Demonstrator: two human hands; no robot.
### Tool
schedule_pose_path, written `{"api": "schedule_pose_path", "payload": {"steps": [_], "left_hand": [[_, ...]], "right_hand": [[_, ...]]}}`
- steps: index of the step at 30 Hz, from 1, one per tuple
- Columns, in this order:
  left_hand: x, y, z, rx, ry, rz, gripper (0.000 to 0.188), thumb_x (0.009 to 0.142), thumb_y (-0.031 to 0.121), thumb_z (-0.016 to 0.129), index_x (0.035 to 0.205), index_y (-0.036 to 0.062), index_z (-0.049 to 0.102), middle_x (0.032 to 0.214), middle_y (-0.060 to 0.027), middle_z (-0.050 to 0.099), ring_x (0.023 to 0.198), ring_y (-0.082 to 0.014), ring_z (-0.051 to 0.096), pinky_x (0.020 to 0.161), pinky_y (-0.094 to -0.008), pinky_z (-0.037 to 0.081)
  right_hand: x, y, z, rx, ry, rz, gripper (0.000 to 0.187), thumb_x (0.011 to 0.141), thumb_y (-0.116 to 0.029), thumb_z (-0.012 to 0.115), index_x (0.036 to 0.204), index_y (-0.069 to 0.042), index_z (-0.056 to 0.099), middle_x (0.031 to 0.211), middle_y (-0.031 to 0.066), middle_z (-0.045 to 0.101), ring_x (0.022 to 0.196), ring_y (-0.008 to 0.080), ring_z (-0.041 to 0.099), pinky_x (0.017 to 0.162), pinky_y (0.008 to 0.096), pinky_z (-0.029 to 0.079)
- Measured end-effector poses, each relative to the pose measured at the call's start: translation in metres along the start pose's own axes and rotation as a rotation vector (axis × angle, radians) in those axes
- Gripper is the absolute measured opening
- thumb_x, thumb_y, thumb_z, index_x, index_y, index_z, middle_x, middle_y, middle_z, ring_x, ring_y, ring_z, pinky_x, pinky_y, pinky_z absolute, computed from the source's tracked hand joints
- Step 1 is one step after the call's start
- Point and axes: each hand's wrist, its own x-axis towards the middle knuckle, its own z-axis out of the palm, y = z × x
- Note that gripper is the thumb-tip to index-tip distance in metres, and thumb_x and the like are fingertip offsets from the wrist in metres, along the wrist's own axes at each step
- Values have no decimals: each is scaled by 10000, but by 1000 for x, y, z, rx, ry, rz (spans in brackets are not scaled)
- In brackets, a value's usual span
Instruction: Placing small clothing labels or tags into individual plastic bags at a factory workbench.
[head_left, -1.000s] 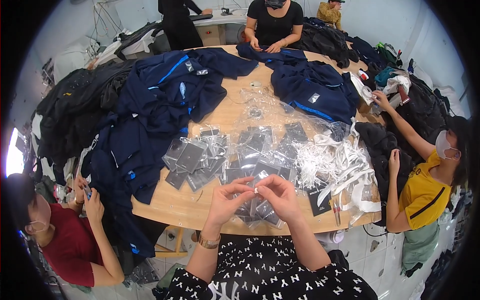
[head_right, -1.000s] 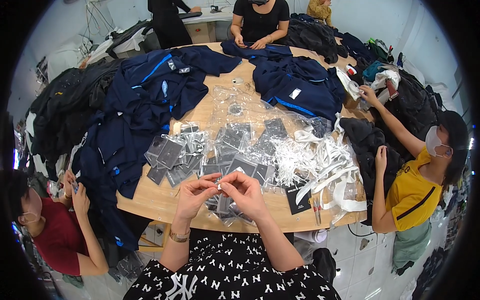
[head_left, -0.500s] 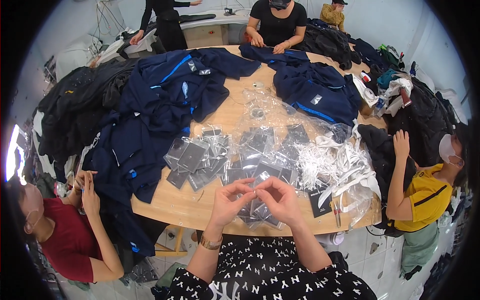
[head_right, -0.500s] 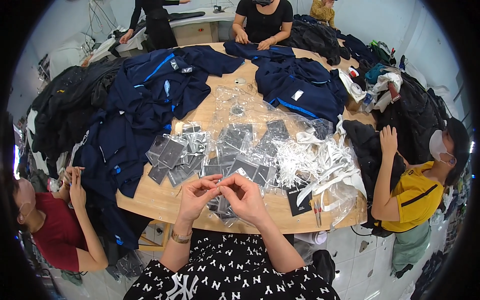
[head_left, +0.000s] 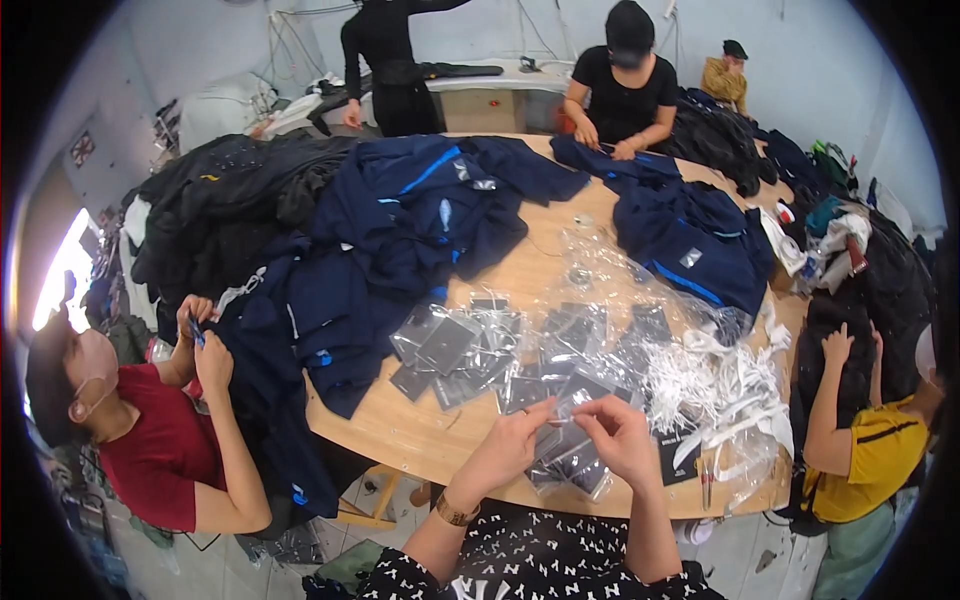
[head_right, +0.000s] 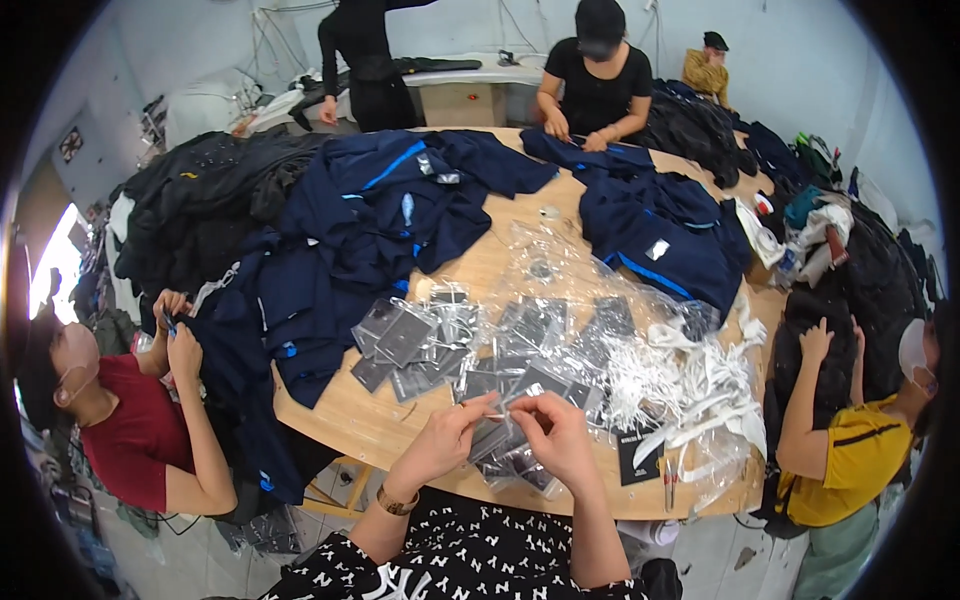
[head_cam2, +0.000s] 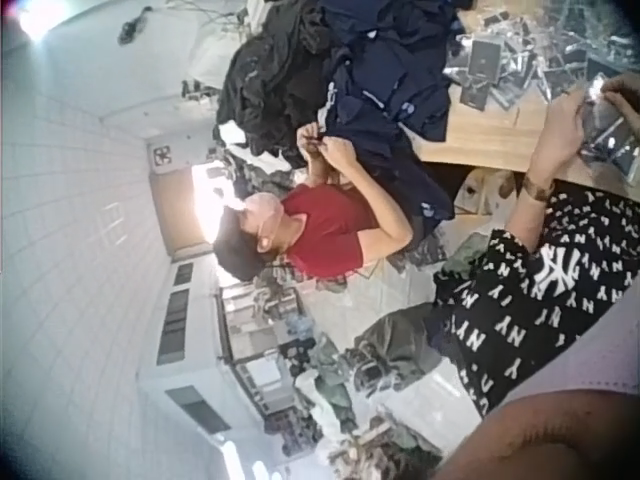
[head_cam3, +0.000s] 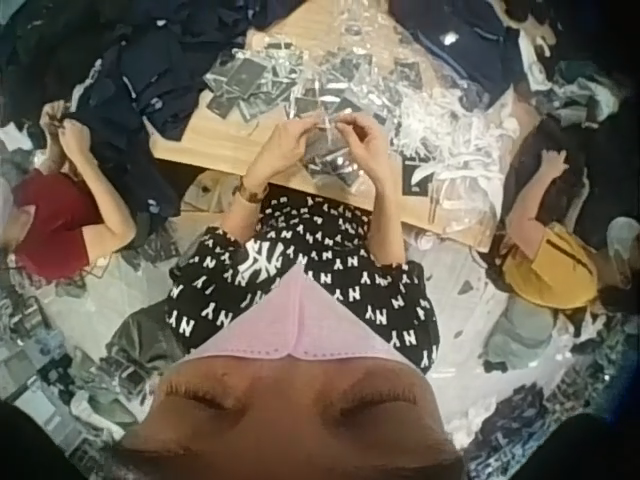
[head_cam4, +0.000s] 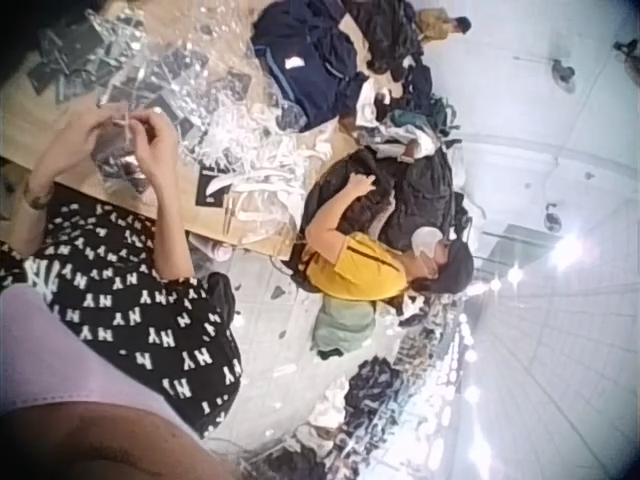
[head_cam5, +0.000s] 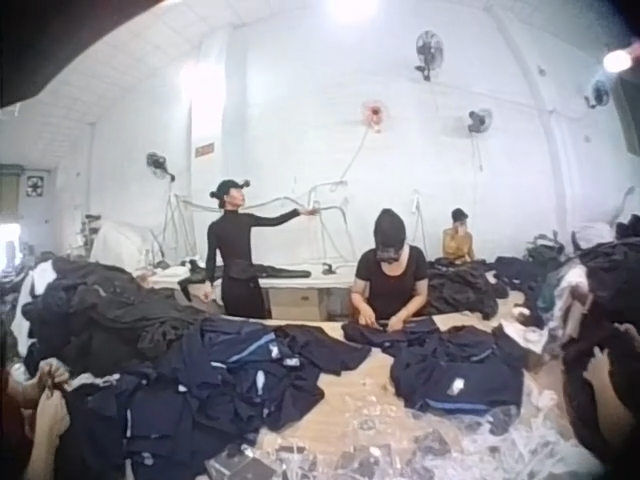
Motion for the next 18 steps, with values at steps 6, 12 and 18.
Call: {"api": "schedule_pose_path", "payload": {"steps": [6, 12, 18], "left_hand": [[31, -33, -44, 517, 380, 19, 328, 741, -74, 432, 1037, 3, 551, 1226, -210, 454, 1045, -369, 504, 852, -389, 440], [71, -151, -25, 930, 348, -240, 511, 844, 165, 452, 1335, 141, 310, 1361, -199, 290, 1267, -406, 221, 978, -606, 188], [64, -165, 5, 811, 390, -311, 620, 826, 403, 477, 1365, 189, 259, 1423, -172, 156, 1303, -422, 67, 999, -616, 53]], "right_hand": [[9, 34, 5, -107, 100, -63, 105, 773, -44, 592, 865, -5, 626, 713, 85, 593, 563, 130, 539, 530, 242, 423], [9, 31, 14, -198, 34, -111, 129, 772, -55, 597, 888, -8, 627, 729, 94, 600, 548, 133, 526, 525, 247, 420], [7, 57, -1, -159, 65, -31, 147, 768, -57, 595, 902, -8, 630, 733, 98, 604, 561, 148, 538, 530, 256, 430]]}}
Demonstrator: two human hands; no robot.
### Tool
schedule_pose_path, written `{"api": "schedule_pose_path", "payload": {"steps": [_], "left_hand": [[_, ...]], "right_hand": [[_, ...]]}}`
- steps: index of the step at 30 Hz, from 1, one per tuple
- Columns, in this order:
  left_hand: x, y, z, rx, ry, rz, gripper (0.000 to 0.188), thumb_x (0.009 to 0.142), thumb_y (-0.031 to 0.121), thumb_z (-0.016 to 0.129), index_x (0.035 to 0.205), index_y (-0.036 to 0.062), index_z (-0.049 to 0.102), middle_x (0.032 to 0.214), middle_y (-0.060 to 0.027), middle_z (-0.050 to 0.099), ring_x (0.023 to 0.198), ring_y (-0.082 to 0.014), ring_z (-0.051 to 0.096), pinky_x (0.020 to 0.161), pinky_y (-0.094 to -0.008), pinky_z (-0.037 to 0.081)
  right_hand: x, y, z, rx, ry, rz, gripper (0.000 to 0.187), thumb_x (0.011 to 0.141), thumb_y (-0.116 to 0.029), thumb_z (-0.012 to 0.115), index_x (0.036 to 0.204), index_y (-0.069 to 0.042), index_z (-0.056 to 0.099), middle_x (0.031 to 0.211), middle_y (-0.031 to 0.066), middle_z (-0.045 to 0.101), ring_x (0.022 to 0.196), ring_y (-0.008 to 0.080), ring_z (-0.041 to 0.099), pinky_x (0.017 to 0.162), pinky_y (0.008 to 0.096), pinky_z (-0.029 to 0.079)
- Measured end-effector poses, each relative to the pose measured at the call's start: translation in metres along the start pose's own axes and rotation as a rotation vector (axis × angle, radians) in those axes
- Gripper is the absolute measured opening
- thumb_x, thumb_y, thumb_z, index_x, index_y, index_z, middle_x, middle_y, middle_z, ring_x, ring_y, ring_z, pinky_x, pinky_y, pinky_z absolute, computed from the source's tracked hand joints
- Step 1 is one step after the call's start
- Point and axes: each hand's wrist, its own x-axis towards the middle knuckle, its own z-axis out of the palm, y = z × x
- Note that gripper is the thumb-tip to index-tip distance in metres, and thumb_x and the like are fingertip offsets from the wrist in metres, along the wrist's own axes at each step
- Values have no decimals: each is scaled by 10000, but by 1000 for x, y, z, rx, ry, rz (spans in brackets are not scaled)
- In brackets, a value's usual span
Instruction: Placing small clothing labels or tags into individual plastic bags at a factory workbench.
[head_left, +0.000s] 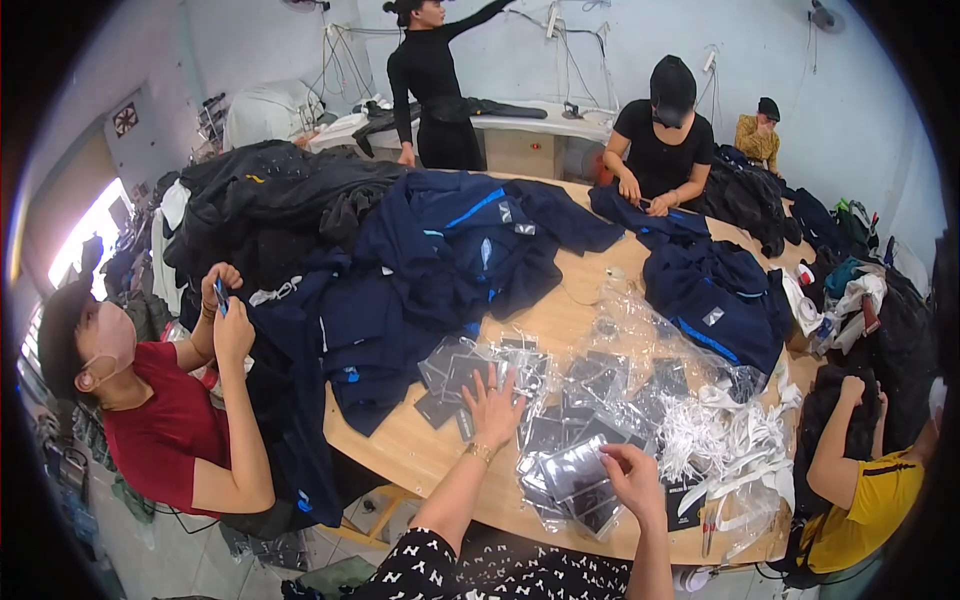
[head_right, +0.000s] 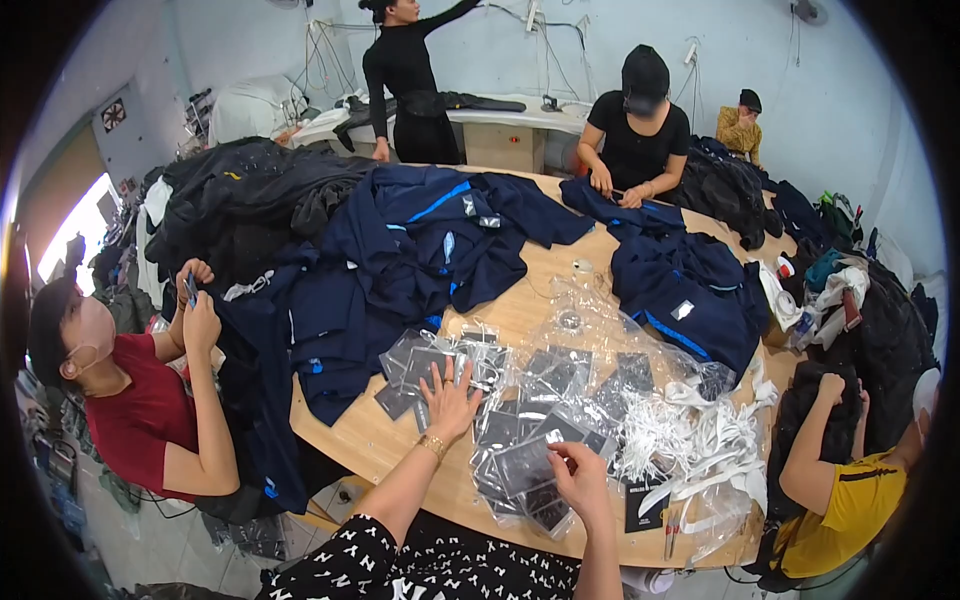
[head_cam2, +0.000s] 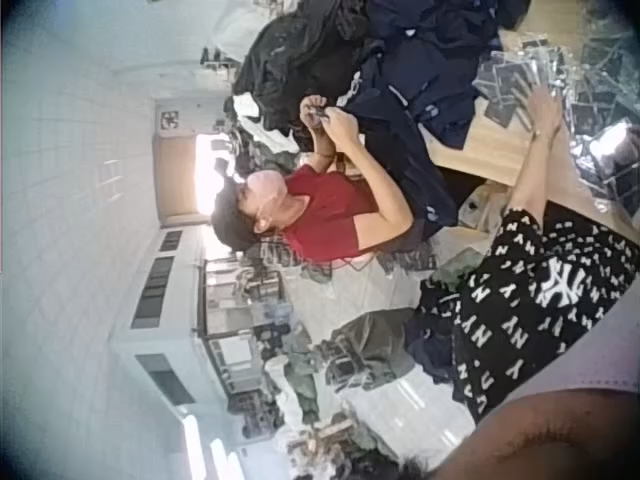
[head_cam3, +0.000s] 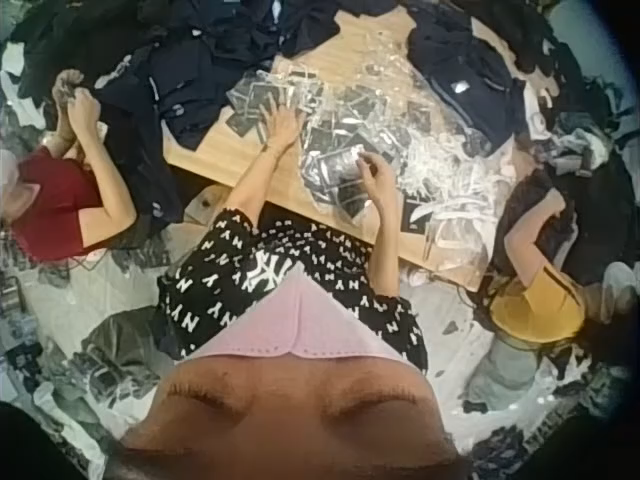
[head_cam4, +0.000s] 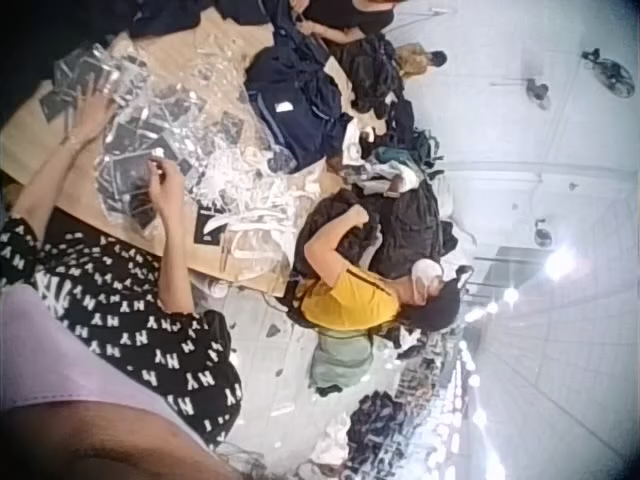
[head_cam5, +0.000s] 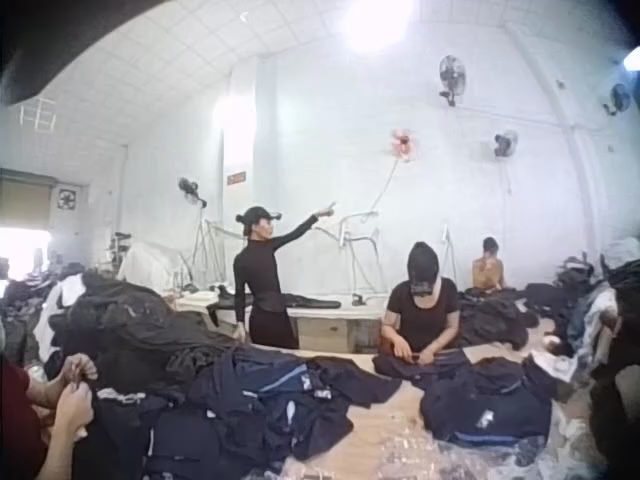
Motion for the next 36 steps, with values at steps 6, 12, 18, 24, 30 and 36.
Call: {"api": "schedule_pose_path", "payload": {"steps": [6, 12, 18, 24, 30, 36], "left_hand": [[-3, 9, -12, -18, -22, -81, 620, 816, 365, 490, 1358, 160, 270, 1404, -197, 188, 1297, -439, 56, 976, -644, 46], [-58, 63, -23, -172, -95, 230, 565, 825, 430, 472, 1283, 107, 402, 1355, -205, 292, 1298, -410, 103, 973, -618, 109], [-106, 88, -35, -49, -239, 492, 816, 788, 626, 411, 1292, -11, 331, 1331, -207, 335, 1249, -372, 285, 970, -599, 170], [-97, 88, -38, -23, -361, 486, 822, 797, 602, 422, 1273, -59, 310, 1298, -263, 344, 1216, -397, 322, 981, -545, 235], [-86, 86, -47, -190, -431, 567, 478, 851, 366, 455, 1087, -50, 447, 1028, -239, 537, 892, -359, 563, 682, -458, 479], [-74, 84, -75, -384, -262, 432, 240, 818, 151, 454, 1037, 75, 518, 683, -165, 596, 626, -341, 590, 575, -434, 487]], "right_hand": [[2, 40, 13, -378, -71, -147, 347, 684, -281, 688, 934, -47, 629, 881, 149, 581, 890, 313, 539, 800, 385, 419], [-11, 45, 25, -872, -375, 13, 595, 778, -373, 630, 1279, -146, 404, 1340, 183, 343, 1231, 375, 316, 1012, 387, 291], [3, 92, 14, -399, -152, -100, 427, 719, -206, 627, 1111, -62, 537, 1164, 218, 493, 1084, 371, 461, 897, 449, 384], [9, 99, -15, -703, 275, -50, 455, 688, -151, 636, 1116, -48, 520, 1189, 247, 440, 1152, 414, 367, 944, 482, 309], [8, 141, -20, -806, 431, -118, 262, 707, -133, 613, 959, -65, 584, 1069, 132, 532, 1088, 353, 429, 901, 458, 326], [12, 130, -33, -763, 532, -135, 121, 717, -64, 578, 836, -63, 595, 849, 91, 574, 896, 280, 505, 786, 407, 361]]}}
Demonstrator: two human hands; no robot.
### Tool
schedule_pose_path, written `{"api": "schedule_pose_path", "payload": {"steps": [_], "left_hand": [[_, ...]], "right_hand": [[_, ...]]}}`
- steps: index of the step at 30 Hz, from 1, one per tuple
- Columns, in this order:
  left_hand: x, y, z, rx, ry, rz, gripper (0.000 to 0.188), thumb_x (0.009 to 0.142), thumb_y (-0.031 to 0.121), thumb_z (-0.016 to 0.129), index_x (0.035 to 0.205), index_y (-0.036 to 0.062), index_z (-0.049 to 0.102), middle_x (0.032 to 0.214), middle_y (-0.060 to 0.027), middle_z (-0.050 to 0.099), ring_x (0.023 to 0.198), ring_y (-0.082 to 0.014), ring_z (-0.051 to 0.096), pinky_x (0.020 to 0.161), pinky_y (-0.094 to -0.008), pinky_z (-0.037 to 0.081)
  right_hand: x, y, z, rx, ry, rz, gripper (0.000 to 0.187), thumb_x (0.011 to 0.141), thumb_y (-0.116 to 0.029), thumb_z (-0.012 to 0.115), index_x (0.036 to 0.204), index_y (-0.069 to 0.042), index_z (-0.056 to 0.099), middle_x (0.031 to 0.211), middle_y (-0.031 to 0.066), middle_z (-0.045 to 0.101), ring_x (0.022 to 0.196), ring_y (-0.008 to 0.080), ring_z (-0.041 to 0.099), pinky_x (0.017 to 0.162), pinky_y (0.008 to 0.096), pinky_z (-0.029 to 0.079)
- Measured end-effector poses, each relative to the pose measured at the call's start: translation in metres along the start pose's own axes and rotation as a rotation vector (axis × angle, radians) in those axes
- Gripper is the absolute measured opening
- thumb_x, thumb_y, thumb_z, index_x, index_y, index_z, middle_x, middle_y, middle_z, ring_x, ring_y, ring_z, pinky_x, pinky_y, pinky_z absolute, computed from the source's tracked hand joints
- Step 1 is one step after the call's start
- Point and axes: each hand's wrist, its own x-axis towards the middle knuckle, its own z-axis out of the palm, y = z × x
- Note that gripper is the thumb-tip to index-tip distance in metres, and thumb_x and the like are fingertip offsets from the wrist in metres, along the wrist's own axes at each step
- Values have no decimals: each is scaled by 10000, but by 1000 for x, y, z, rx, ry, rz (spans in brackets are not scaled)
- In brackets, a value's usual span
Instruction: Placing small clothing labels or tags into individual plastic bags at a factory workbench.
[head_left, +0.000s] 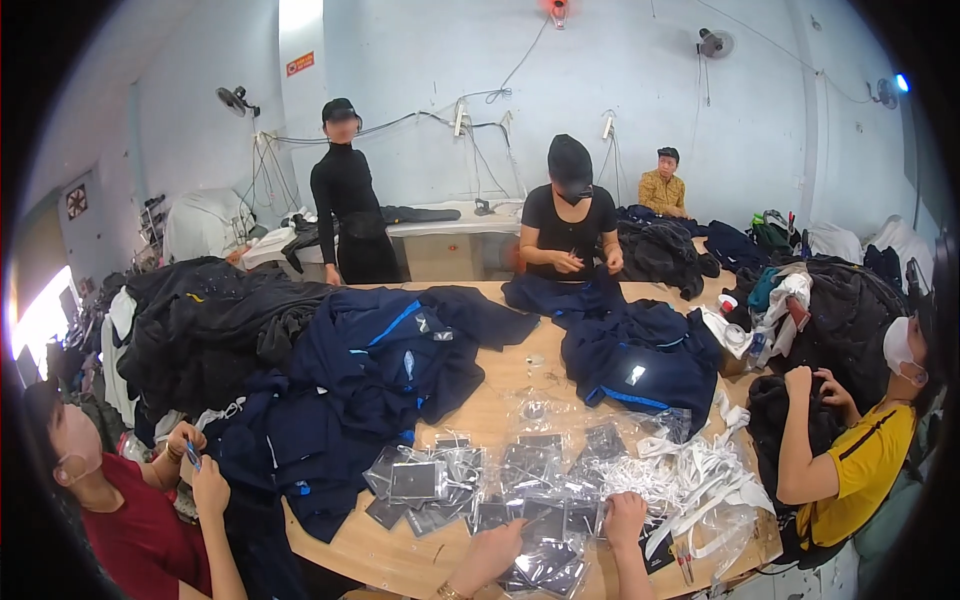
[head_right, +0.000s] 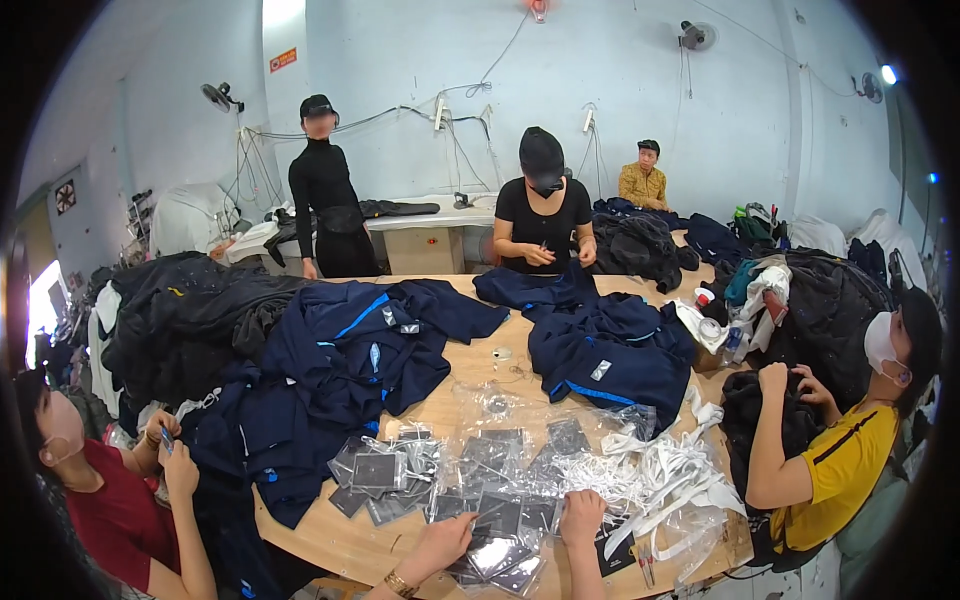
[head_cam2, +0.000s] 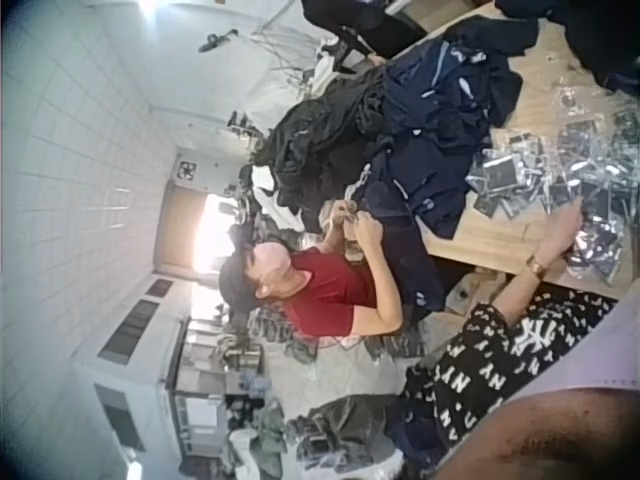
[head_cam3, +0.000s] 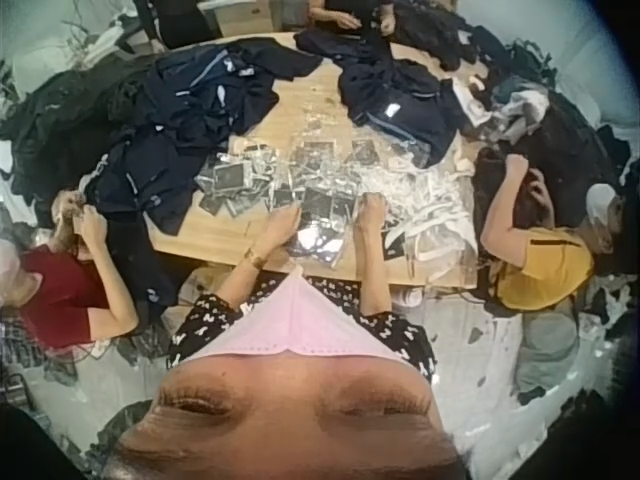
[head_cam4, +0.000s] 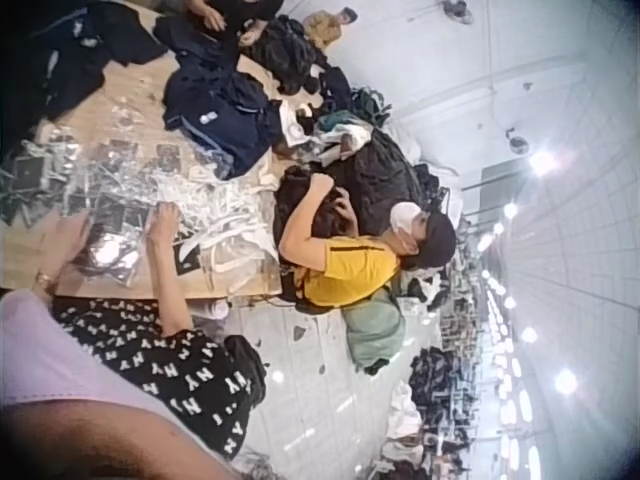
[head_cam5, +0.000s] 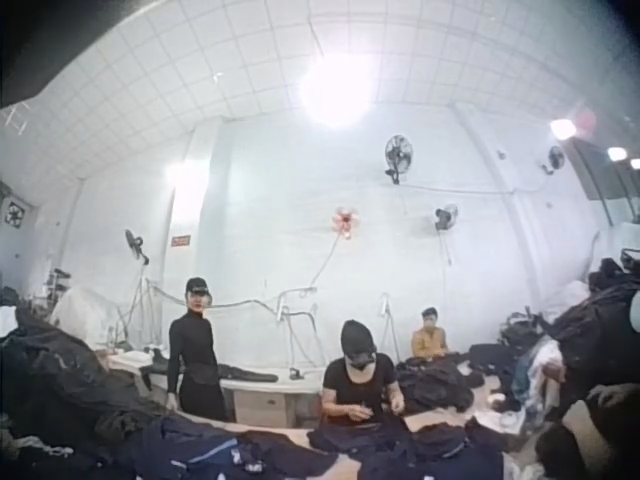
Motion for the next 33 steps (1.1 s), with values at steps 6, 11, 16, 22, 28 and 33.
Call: {"api": "schedule_pose_path", "payload": {"steps": [6, 11, 16, 22, 28, 33], "left_hand": [[3, 11, -23, -409, 311, -118, 193, 797, 212, 580, 900, 50, 589, 619, -129, 578, 530, -247, 578, 502, -348, 447], [2, 9, -17, -657, 248, -341, 293, 792, 272, 635, 738, -10, 576, 518, -42, 457, 504, -83, 354, 459, -264, 330], [0, 14, -9, -742, 395, -246, 237, 808, 230, 610, 843, 8, 539, 649, -62, 553, 564, -111, 487, 533, -264, 406], [-8, 8, 7, -826, 181, -290, 230, 826, 232, 585, 918, 32, 517, 760, -98, 607, 678, -143, 579, 615, -278, 448], [-1, 18, -5, -708, 120, -383, 224, 841, 240, 559, 866, 19, 532, 731, -74, 595, 705, -167, 595, 658, -297, 461], [-5, 13, 0, -783, 275, -240, 184, 831, 147, 527, 942, 1, 547, 804, -117, 620, 767, -197, 619, 679, -311, 463]], "right_hand": [[16, -21, -19, 249, 135, 187, 129, 745, -25, 550, 868, -35, 586, 801, 100, 569, 781, 251, 526, 743, 352, 394], [42, -60, -50, 623, 314, 209, 214, 749, 33, 530, 958, 7, 568, 753, 94, 578, 699, 174, 569, 662, 290, 444], [54, -95, -66, 1138, 208, 302, 200, 787, 54, 491, 967, 0, 561, 746, 23, 516, 557, 59, 500, 507, 188, 399], [36, -125, -64, 1090, -217, 335, 214, 773, 33, 528, 954, -52, 604, 724, -14, 517, 499, 5, 436, 413, 169, 344], [13, -138, -43, 988, -289, 141, 176, 765, -1, 584, 939, -9, 615, 749, 6, 575, 551, 8, 501, 464, 159, 380], [23, -144, -67, 955, -503, 152, 200, 776, -8, 574, 973, -19, 609, 768, 11, 578, 600, 30, 540, 496, 163, 405]]}}
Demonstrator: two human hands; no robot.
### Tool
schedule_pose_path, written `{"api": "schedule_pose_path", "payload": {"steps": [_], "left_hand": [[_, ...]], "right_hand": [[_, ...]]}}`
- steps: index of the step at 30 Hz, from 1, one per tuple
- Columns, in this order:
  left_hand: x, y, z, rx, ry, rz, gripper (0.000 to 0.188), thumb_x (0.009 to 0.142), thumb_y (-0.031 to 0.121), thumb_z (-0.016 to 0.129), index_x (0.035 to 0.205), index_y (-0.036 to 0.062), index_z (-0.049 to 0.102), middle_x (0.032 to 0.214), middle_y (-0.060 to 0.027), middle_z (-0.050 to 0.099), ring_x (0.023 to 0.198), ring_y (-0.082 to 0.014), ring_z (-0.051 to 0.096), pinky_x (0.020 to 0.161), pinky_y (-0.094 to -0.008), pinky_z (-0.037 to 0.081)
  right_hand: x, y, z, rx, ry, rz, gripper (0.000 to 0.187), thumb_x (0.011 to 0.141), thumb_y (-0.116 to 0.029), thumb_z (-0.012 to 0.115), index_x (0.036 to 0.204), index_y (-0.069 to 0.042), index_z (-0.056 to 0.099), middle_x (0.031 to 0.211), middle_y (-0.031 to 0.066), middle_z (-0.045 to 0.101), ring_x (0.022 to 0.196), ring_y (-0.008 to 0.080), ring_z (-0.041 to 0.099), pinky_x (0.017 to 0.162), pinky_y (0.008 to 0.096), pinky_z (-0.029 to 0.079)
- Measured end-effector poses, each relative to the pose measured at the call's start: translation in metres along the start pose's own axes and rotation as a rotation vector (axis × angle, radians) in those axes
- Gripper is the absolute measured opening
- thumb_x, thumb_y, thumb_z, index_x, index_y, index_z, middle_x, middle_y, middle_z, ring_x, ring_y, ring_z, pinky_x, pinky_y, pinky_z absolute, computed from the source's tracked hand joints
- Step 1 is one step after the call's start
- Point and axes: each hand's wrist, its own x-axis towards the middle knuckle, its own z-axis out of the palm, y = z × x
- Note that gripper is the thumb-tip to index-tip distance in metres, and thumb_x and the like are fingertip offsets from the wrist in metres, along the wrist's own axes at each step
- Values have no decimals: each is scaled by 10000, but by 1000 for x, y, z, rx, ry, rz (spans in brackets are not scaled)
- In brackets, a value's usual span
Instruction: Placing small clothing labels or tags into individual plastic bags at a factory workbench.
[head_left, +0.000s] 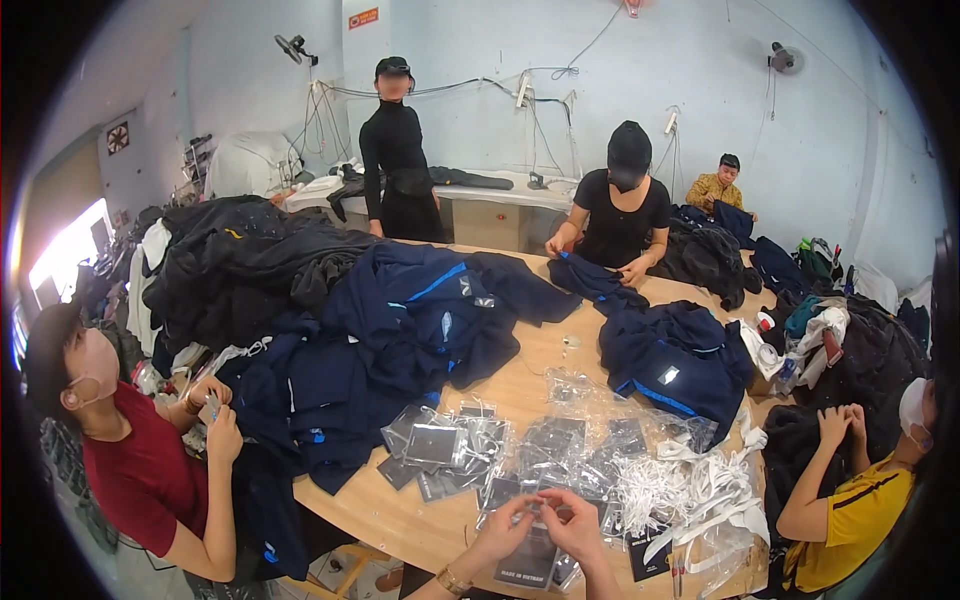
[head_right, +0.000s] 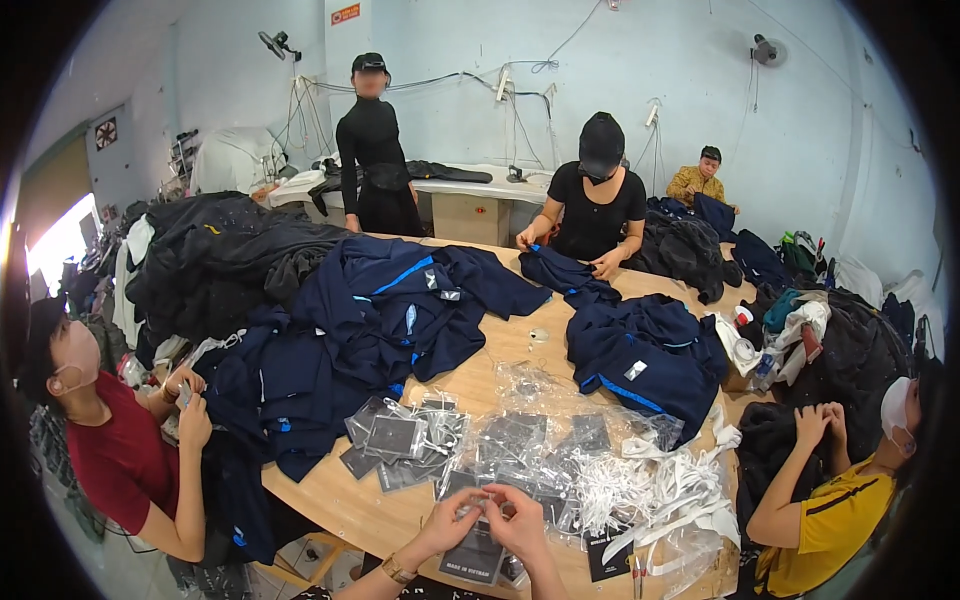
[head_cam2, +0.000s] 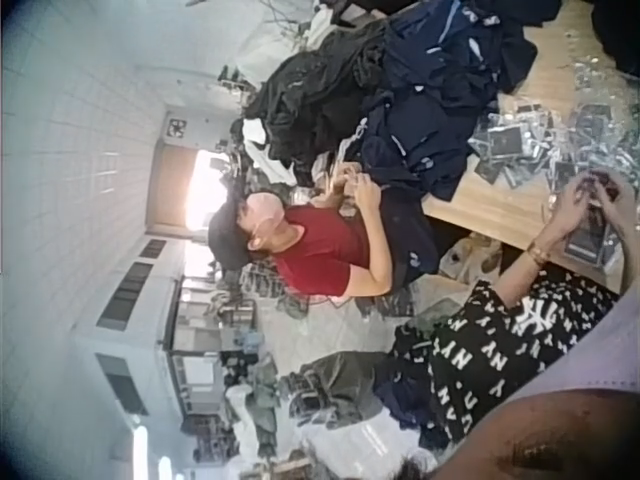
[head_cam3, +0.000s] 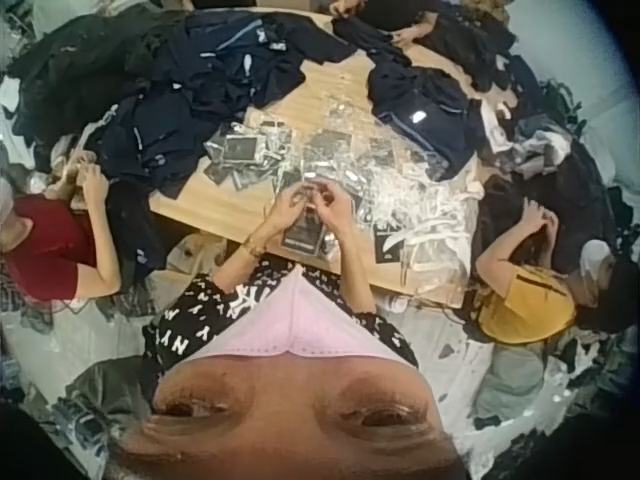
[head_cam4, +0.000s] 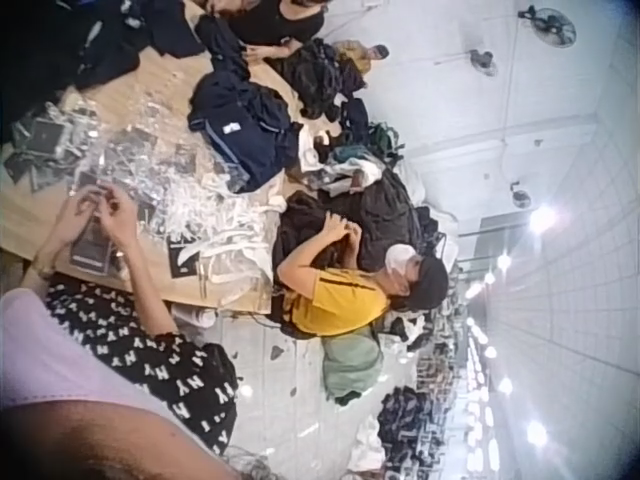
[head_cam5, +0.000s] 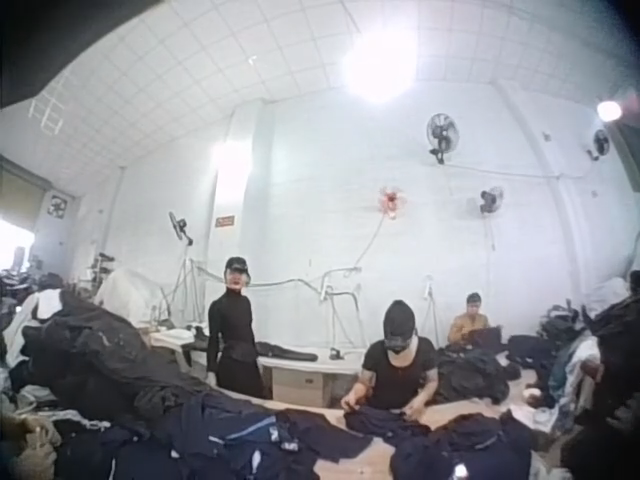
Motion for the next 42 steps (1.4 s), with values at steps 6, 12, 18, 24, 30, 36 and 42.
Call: {"api": "schedule_pose_path", "payload": {"steps": [6, 12, 18, 24, 30, 36, 42], "left_hand": [[-1, 10, -4, 166, -313, -93, 307, 832, 106, 530, 1122, 7, 520, 933, -92, 630, 870, -172, 595, 737, -282, 453], [-4, 14, 3, -41, -165, -44, 311, 834, 135, 535, 1140, 78, 533, 856, -105, 646, 824, -186, 630, 714, -285, 468], [-3, 7, 0, 73, -245, -114, 247, 838, 199, 556, 1034, 52, 588, 840, -95, 646, 779, -170, 628, 688, -283, 473], [-1, 20, -2, 169, -265, -71, 218, 836, 203, 556, 956, 23, 583, 824, -95, 640, 750, -180, 630, 643, -284, 478], [0, 23, -2, 209, -238, -53, 198, 835, 173, 559, 917, -6, 570, 779, -97, 631, 696, -150, 618, 603, -269, 486], [-6, 14, -2, 196, -171, -8, 186, 829, 180, 563, 914, 14, 558, 789, -126, 632, 654, -232, 636, 582, -299, 488], [-4, 18, -1, 147, -97, -41, 169, 856, 157, 521, 954, 22, 550, 836, -131, 628, 747, -248, 630, 653, -319, 483]], "right_hand": [[-3, -3, -5, 146, -163, 81, 280, 785, 2, 534, 1061, -32, 573, 763, 10, 569, 638, 54, 563, 542, 170, 434], [-4, 10, -13, 190, -131, 101, 258, 783, 0, 529, 1036, -22, 573, 732, 15, 551, 638, 62, 564, 548, 185, 450], [-3, 17, -17, 98, -78, 73, 181, 761, -32, 581, 941, -9, 570, 721, 12, 545, 633, 62, 546, 573, 197, 461], [-1, 22, -16, 47, -67, 7, 204, 738, -71, 636, 927, -12, 588, 713, 12, 565, 635, 57, 531, 583, 188, 449], [1, 15, -20, -222, -57, -7, 203, 715, -164, 675, 864, -29, 654, 693, 51, 624, 564, 65, 510, 532, 208, 430], [-6, 12, -24, -317, -92, -38, 177, 704, -222, 688, 802, -74, 684, 690, 60, 631, 518, 110, 501, 484, 240, 400], [-5, 8, -20, -370, -13, -90, 144, 712, -186, 664, 763, -52, 650, 683, 74, 613, 566, 173, 554, 523, 277, 434]]}}
